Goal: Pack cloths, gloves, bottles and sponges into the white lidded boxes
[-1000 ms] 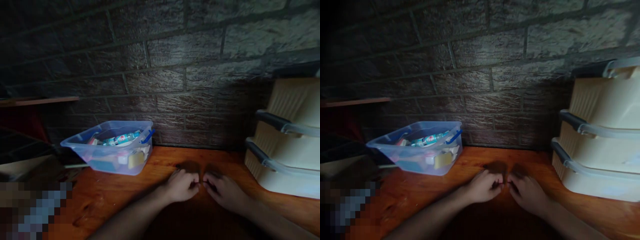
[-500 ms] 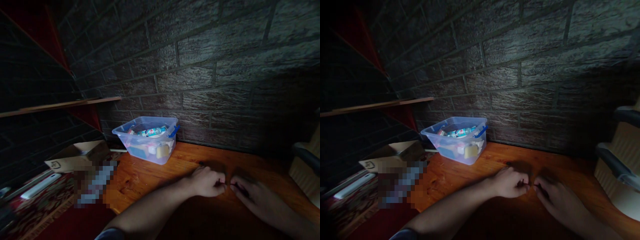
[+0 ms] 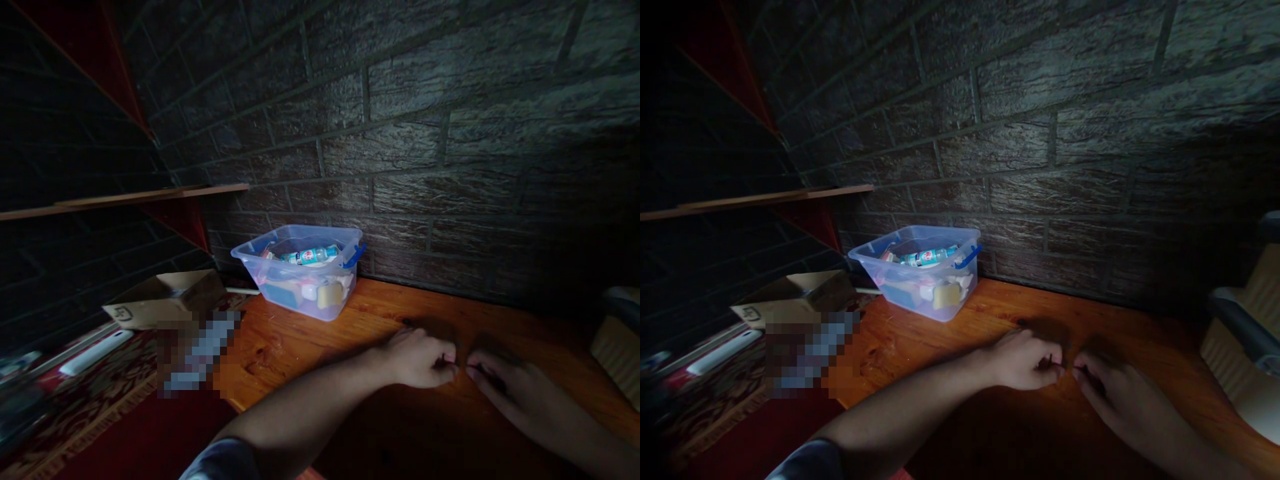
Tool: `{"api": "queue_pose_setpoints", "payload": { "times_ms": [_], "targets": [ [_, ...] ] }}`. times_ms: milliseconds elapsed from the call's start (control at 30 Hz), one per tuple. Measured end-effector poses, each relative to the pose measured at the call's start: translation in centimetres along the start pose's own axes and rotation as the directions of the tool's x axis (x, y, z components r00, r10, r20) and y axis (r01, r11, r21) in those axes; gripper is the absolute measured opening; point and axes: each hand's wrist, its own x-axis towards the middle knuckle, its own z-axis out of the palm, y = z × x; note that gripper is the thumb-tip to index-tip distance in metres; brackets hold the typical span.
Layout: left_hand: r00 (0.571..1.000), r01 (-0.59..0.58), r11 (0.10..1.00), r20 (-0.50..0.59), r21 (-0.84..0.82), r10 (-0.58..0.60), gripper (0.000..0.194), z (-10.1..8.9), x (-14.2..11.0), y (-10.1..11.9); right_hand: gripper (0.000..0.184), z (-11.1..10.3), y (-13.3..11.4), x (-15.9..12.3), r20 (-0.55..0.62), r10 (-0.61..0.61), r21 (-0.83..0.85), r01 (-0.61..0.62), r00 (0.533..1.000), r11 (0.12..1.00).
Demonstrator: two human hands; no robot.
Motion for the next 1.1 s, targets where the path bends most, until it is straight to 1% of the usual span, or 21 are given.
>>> {"api": "queue_pose_setpoints", "payload": {
  "times_ms": [200, 300, 367, 400, 467, 533, 600, 700, 733, 767, 800, 833, 933, 1000, 1100],
  "targets": [
    [1.000, -0.013, 1.000, -0.016, 0.005, 0.013, 0.017, 0.2, 0.1, -0.1, 0.024, -0.2, -0.2, 0.1, -0.005, 0.007, -0.029, -0.007, 1.000, 1.000],
    [0.999, -0.017, 1.000, -0.041, 0.011, 0.017, 0.016, -0.2, 0.2, 0.2, 0.023, -0.2, -0.9, 0.1, -0.047, -0.037, -0.059, 0.034, 0.998, 0.998],
    [0.997, -0.013, 1.000, -0.082, 0.024, 0.015, 0.016, -1.4, -0.1, 0.8, 0.024, -0.2, -1.4, 0.1, -0.087, -0.066, -0.081, 0.059, 0.994, 0.995],
    [0.993, -0.007, 0.999, -0.115, 0.036, 0.011, 0.016, -2.3, -0.5, 1.1, 0.024, -0.3, -1.7, 0.1, -0.109, -0.077, -0.086, 0.068, 0.991, 0.994],
    [0.979, 0.017, 0.997, -0.206, 0.070, -0.002, 0.016, -4.7, -1.8, 1.6, 0.024, -0.4, -2.2, 0.1, -0.150, -0.090, -0.083, 0.078, 0.985, 0.993],
    [0.949, 0.065, 0.991, -0.315, 0.114, -0.026, 0.016, -7.5, -3.7, 1.6, 0.023, -0.7, -2.4, 0.2, -0.185, -0.093, -0.073, 0.081, 0.978, 0.994],
    [0.899, 0.154, 0.975, -0.433, 0.163, -0.070, 0.018, -10.4, -6.1, 0.9, 0.023, -0.9, -2.5, 0.2, -0.218, -0.087, -0.065, 0.075, 0.972, 0.995],
    [0.790, 0.352, 0.908, -0.593, 0.227, -0.157, 0.026, -13.6, -9.4, -1.4, 0.024, -1.2, -2.5, 0.2, -0.274, -0.095, -0.056, 0.083, 0.957, 0.995],
    [0.754, 0.417, 0.876, -0.631, 0.244, -0.182, 0.029, -14.3, -10.2, -2.3, 0.024, -1.3, -2.5, 0.2, -0.291, -0.101, -0.052, 0.090, 0.951, 0.995],
    [0.727, 0.470, 0.843, -0.657, 0.260, -0.202, 0.033, -14.8, -10.9, -3.1, 0.024, -1.4, -2.6, 0.2, -0.306, -0.106, -0.049, 0.096, 0.946, 0.994],
    [0.710, 0.512, 0.813, -0.669, 0.277, -0.220, 0.037, -15.2, -11.4, -4.0, 0.024, -1.5, -2.7, 0.2, -0.318, -0.109, -0.046, 0.099, 0.942, 0.994],
    [0.704, 0.542, 0.787, -0.670, 0.294, -0.235, 0.038, -15.4, -11.7, -4.6, 0.024, -1.5, -2.7, 0.2, -0.329, -0.109, -0.044, 0.100, 0.938, 0.994],
    [0.720, 0.580, 0.738, -0.641, 0.345, -0.266, 0.027, -15.4, -11.7, -5.9, 0.021, -1.7, -2.8, 0.2, -0.347, -0.103, -0.046, 0.093, 0.932, 0.995],
    [0.727, 0.588, 0.720, -0.630, 0.368, -0.272, 0.031, -15.2, -11.3, -6.0, 0.020, -1.8, -2.8, 0.2, -0.353, -0.104, -0.052, 0.092, 0.930, 0.994],
    [0.726, 0.595, 0.705, -0.634, 0.385, -0.266, 0.036, -14.8, -10.5, -5.3, 0.020, -1.8, -2.7, 0.2, -0.354, -0.111, -0.058, 0.097, 0.929, 0.994]
  ]
}}
